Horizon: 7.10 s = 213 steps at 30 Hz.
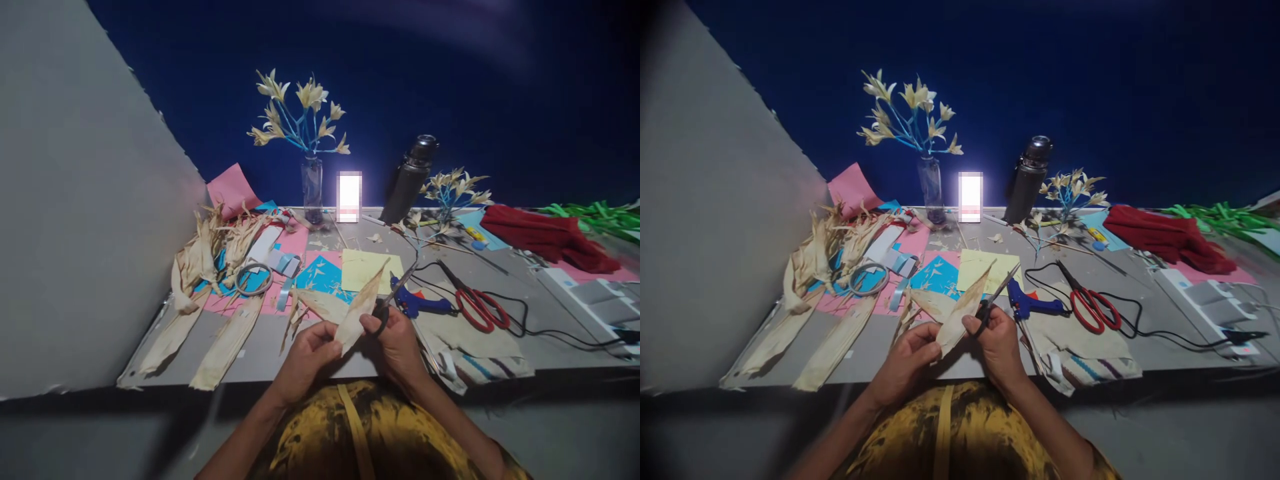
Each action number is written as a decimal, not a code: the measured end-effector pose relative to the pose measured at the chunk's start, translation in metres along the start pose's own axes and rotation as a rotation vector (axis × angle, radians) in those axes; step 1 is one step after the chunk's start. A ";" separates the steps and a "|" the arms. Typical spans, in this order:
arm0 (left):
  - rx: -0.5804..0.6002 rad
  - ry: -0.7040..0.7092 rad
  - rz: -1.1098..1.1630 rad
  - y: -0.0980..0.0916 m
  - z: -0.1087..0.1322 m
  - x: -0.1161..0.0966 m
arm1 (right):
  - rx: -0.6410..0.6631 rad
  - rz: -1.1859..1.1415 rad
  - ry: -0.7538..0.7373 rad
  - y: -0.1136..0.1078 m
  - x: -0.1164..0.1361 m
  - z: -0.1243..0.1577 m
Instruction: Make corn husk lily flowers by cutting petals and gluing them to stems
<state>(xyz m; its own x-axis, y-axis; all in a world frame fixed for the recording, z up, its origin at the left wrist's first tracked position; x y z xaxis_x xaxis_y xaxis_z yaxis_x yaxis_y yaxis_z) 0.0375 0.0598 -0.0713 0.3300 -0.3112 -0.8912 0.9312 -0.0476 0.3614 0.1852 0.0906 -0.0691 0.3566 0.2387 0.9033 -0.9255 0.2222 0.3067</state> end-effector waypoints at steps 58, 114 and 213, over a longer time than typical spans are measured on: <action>-0.055 -0.175 0.202 0.012 0.048 0.068 | 0.260 -0.212 0.202 -0.021 -0.050 0.069; -0.543 0.124 -0.066 -0.060 0.009 -0.021 | -0.218 0.548 -0.444 -0.011 0.042 -0.017; 0.089 -0.122 0.505 0.021 -0.002 0.017 | 0.304 -0.194 0.280 0.022 -0.020 0.019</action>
<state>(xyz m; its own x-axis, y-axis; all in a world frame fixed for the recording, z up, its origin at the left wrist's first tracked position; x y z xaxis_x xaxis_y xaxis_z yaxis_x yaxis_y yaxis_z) 0.0625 0.0551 -0.0792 0.7090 -0.4246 -0.5631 0.6419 0.0580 0.7646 0.1554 0.0723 -0.0748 0.5092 0.4758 0.7172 -0.8187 0.0108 0.5741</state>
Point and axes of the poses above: each hand's wrist, its own z-axis away from the middle knuckle, its own y-axis out of the palm, x = y × z, the point moved 7 cm from there along -z, towards the middle knuckle, and after that the axes turned 7 degrees about -x, right-handed, at the moved point
